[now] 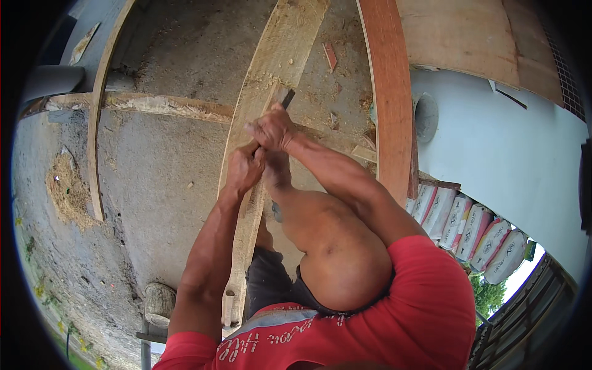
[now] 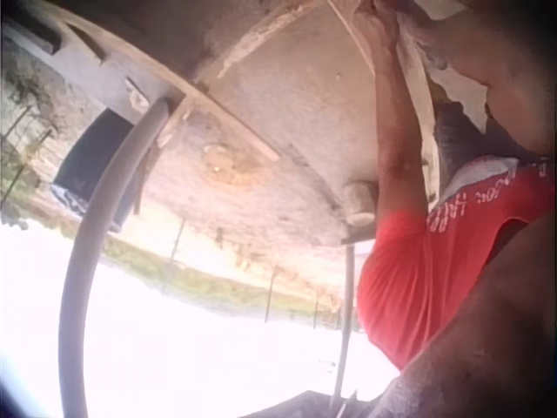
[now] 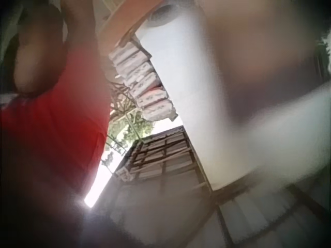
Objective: The person chisels a groove into a wooden beam, saws off a small section of a wooden board, and uses a hammer and chisel to carve out a joint on a wooden support beam.
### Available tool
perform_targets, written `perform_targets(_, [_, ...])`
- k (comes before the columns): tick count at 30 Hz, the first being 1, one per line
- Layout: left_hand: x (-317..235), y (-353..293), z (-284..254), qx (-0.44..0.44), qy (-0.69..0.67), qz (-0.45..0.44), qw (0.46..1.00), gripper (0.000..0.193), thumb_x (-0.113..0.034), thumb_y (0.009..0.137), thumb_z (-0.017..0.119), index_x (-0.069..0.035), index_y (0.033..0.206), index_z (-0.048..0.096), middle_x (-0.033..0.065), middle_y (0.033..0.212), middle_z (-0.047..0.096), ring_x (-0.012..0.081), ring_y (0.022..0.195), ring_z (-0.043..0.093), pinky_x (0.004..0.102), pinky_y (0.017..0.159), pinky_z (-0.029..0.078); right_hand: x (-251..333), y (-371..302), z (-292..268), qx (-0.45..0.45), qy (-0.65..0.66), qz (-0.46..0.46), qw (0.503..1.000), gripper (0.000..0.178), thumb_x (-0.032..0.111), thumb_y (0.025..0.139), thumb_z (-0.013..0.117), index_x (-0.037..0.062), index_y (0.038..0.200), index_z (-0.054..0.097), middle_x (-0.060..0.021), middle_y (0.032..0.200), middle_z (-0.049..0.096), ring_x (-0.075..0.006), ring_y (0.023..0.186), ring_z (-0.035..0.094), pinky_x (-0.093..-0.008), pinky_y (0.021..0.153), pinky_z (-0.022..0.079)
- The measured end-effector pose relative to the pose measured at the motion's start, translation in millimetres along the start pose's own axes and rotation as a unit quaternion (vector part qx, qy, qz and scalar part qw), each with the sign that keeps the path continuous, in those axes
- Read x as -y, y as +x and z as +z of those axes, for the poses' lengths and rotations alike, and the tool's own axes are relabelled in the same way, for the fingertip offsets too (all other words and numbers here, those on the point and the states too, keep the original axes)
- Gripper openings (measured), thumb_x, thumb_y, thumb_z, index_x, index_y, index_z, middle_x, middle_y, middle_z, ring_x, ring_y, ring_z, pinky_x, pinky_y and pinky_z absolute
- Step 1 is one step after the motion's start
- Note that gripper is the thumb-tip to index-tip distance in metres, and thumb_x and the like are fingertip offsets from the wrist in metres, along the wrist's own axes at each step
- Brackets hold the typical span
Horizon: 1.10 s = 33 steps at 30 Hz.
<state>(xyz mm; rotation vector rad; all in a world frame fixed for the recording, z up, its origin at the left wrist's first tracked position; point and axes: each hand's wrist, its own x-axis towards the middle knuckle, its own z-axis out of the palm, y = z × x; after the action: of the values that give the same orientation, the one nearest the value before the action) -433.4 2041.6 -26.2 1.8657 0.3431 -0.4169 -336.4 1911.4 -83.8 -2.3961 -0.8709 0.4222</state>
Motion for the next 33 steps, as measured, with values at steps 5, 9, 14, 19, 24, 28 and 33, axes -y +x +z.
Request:
perform_targets(5, [-5.4, -11.5, -1.9, -0.001, -0.002, -0.008, 1.000, 0.023, -0.021, 0.093, 0.056, -0.003, 0.099, 0.069, 0.0271, 0.078, 0.064, 0.0439, 0.072, 0.065, 0.0452, 0.066, 0.052, 16.9, -4.6, -14.5, 0.023, -0.001, -0.005, 1.000, 0.055, 0.048, 0.092, 0.047, 0.0114, 0.057, 0.068, -0.0153, 0.059, 0.064, -0.0331, 0.065, 0.065, -0.0452, 0.085, 0.040])
perform_targets(9, [4.8, -4.6, -2.5, -0.041, 0.021, 0.041, 0.998, 0.025, -0.023, 0.095, 0.056, -0.001, 0.099, 0.069, 0.0220, 0.072, 0.062, 0.0255, 0.061, 0.064, 0.0407, 0.061, 0.050, 10.1, 6.5, -3.8, 0.015, 0.014, -0.015, 1.000, 0.053, 0.048, 0.092, 0.048, 0.0112, 0.058, 0.068, -0.0165, 0.061, 0.065, -0.0329, 0.067, 0.066, -0.0450, 0.085, 0.040])
perform_targets(14, [20.7, -6.7, 3.8, -0.028, 0.002, 0.011, 1.000, 0.025, -0.022, 0.096, 0.055, 0.000, 0.094, 0.068, 0.0133, 0.060, 0.058, 0.0177, 0.056, 0.060, 0.0367, 0.057, 0.048, 9.0, 11.2, -11.3, 0.024, 0.004, -0.009, 1.000, 0.056, 0.051, 0.091, 0.046, 0.0098, 0.061, 0.070, -0.0174, 0.064, 0.066, -0.0337, 0.069, 0.067, -0.0458, 0.086, 0.040])
perform_targets(19, [21.3, -7.4, 10.8, -0.080, 0.029, 0.080, 0.993, 0.030, -0.026, 0.098, 0.053, 0.000, 0.095, 0.068, 0.0120, 0.063, 0.060, 0.0168, 0.054, 0.061, 0.0325, 0.052, 0.047, 15.5, -5.4, 4.6, -0.002, 0.010, -0.061, 0.998, 0.062, 0.056, 0.091, 0.043, 0.0098, 0.060, 0.070, -0.0168, 0.064, 0.066, -0.0356, 0.072, 0.066, -0.0484, 0.088, 0.039])
perform_targets(24, [7.4, 11.5, -4.6, -0.021, -0.054, -0.032, 0.998, 0.026, -0.025, 0.094, 0.056, -0.002, 0.097, 0.067, 0.0274, 0.077, 0.063, 0.0465, 0.072, 0.063, 0.0449, 0.064, 0.051, 5.5, 31.4, -12.6, 0.025, -0.004, -0.006, 1.000, 0.057, 0.052, 0.089, 0.051, 0.0095, 0.054, 0.065, -0.0158, 0.057, 0.061, -0.0348, 0.069, 0.064, -0.0460, 0.086, 0.039])
perform_targets(28, [16.5, -7.9, 7.4, -0.036, -0.052, -0.038, 0.997, 0.026, -0.023, 0.094, 0.055, 0.000, 0.094, 0.067, 0.0266, 0.073, 0.062, 0.0430, 0.068, 0.065, 0.0437, 0.063, 0.050, 23.7, -11.0, 1.1, -0.007, 0.009, -0.066, 0.998, 0.058, 0.050, 0.092, 0.048, 0.0094, 0.054, 0.065, -0.0165, 0.058, 0.062, -0.0342, 0.069, 0.065, -0.0472, 0.085, 0.040])
perform_targets(33, [10.9, 2.7, -1.1, 0.011, -0.064, -0.076, 0.995, 0.028, -0.025, 0.095, 0.055, -0.003, 0.104, 0.069, 0.0256, 0.075, 0.064, 0.0376, 0.072, 0.070, 0.0416, 0.065, 0.052, 9.8, 18.2, -13.2, 0.072, 0.007, 0.012, 0.997, 0.061, 0.052, 0.092, 0.047, 0.0090, 0.052, 0.064, -0.0146, 0.056, 0.061, -0.0334, 0.075, 0.067, -0.0496, 0.097, 0.038])
